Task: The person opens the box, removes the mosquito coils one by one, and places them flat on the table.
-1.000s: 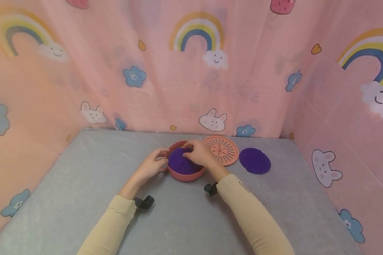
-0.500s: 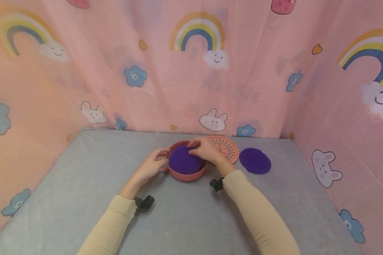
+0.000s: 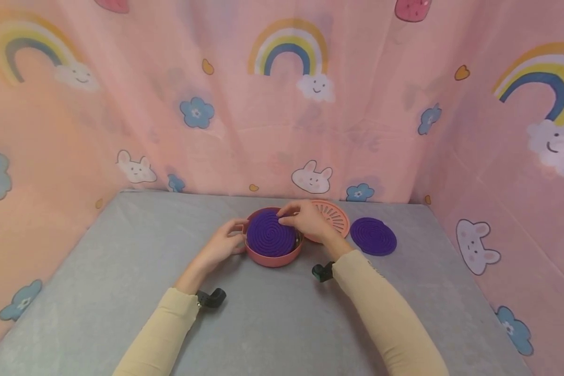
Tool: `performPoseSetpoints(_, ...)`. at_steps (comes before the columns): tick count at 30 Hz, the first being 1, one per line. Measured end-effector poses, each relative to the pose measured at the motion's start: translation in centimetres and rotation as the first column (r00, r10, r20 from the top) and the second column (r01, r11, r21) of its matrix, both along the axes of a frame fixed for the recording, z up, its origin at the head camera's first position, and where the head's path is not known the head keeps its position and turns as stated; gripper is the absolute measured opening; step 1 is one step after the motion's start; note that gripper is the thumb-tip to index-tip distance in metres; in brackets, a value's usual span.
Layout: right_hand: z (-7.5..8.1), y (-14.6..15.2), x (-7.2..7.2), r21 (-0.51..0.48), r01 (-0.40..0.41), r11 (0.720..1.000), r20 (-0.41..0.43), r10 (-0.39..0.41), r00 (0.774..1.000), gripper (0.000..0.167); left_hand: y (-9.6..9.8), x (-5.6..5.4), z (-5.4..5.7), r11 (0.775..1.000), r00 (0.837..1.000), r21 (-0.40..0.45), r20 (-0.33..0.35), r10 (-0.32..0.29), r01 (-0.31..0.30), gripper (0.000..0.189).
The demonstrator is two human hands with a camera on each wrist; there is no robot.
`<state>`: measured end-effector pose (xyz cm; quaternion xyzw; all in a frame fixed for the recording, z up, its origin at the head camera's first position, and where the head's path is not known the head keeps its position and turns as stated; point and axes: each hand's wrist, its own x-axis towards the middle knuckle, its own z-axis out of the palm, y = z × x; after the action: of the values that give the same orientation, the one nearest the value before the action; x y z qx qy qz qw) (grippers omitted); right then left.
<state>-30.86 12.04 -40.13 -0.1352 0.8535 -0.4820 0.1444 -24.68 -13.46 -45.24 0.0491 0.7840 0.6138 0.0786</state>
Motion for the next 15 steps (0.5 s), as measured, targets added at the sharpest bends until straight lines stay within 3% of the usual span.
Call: performPoseSetpoints(15,0.9,2.7,0.7,-0.126,0.048,0.991,-0.003,-0.049,0.999,0.029,0.1,0.0,0.0,1.000,1.000,-0.004,-0.015,0.000,0.000,0.045)
